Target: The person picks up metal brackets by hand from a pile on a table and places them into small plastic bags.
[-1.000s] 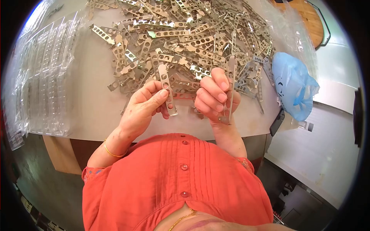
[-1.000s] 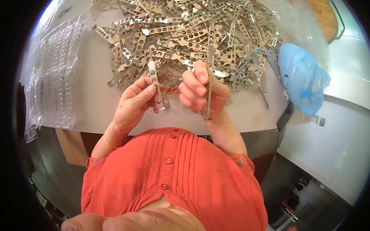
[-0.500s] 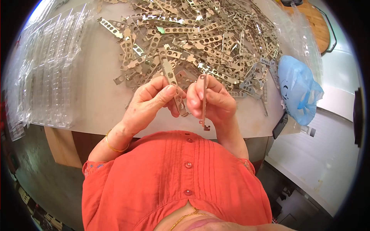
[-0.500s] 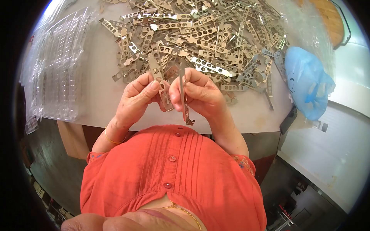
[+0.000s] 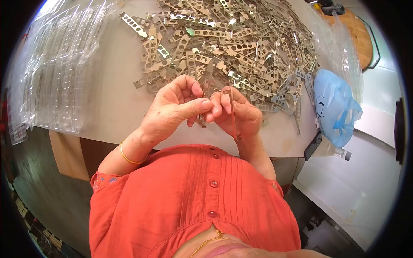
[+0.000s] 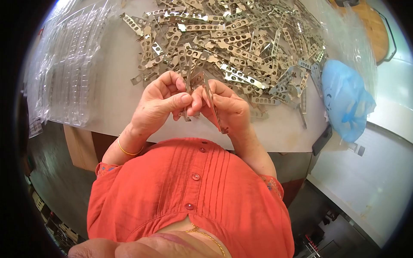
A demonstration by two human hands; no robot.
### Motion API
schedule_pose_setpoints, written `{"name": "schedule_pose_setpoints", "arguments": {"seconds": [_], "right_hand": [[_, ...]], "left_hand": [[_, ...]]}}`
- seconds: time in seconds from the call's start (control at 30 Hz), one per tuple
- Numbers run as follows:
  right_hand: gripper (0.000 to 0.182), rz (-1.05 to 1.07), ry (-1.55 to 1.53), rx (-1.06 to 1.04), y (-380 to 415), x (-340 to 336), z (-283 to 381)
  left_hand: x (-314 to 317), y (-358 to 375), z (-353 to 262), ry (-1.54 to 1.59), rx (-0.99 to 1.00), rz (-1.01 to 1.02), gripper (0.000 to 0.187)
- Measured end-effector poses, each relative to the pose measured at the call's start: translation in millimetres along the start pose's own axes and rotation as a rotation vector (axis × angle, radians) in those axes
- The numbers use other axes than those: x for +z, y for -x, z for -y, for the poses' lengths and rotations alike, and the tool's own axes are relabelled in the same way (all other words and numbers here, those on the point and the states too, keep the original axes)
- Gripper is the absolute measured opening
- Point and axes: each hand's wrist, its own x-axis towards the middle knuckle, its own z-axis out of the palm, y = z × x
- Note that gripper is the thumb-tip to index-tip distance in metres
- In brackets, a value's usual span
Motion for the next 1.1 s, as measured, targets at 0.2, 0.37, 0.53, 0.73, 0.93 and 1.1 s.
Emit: {"name": "schedule_pose_setpoints", "arguments": {"seconds": [0.2, 0.37, 0.53, 0.73, 0.93, 1.1], "right_hand": [[0.016, -0.091, -0.024, 0.002, 2.6, -3.6, -2.8], [0.016, -0.093, -0.050, -0.001, 1.8, -5.7, -5.1], [0.017, -0.129, -0.015, 0.009, 0.5, 3.3, -3.5], [0.014, -0.384, 0.262, -0.101, 0.3, 19.5, 11.5], [0.007, -0.710, 0.555, -0.068, -2.1, 36.0, 19.9], [0.012, -0.735, 0.822, -0.074, -3.4, 46.6, 13.9]], "left_hand": [[4.8, 2.0, -8.5, -0.171, -0.041, -0.088, 0.025], [3.2, 0.1, -3.2, -0.167, -0.028, -0.084, 0.025], [-3.6, -0.6, -1.2, -0.064, -0.011, 0.000, 0.019], [-11.9, -2.7, 5.3, 0.167, -0.100, -0.027, 0.016], [-13.3, -5.0, 9.4, 0.194, -0.067, -0.010, 0.013], [-16.6, -7.9, 11.9, 0.207, -0.109, -0.003, 0.012]]}}
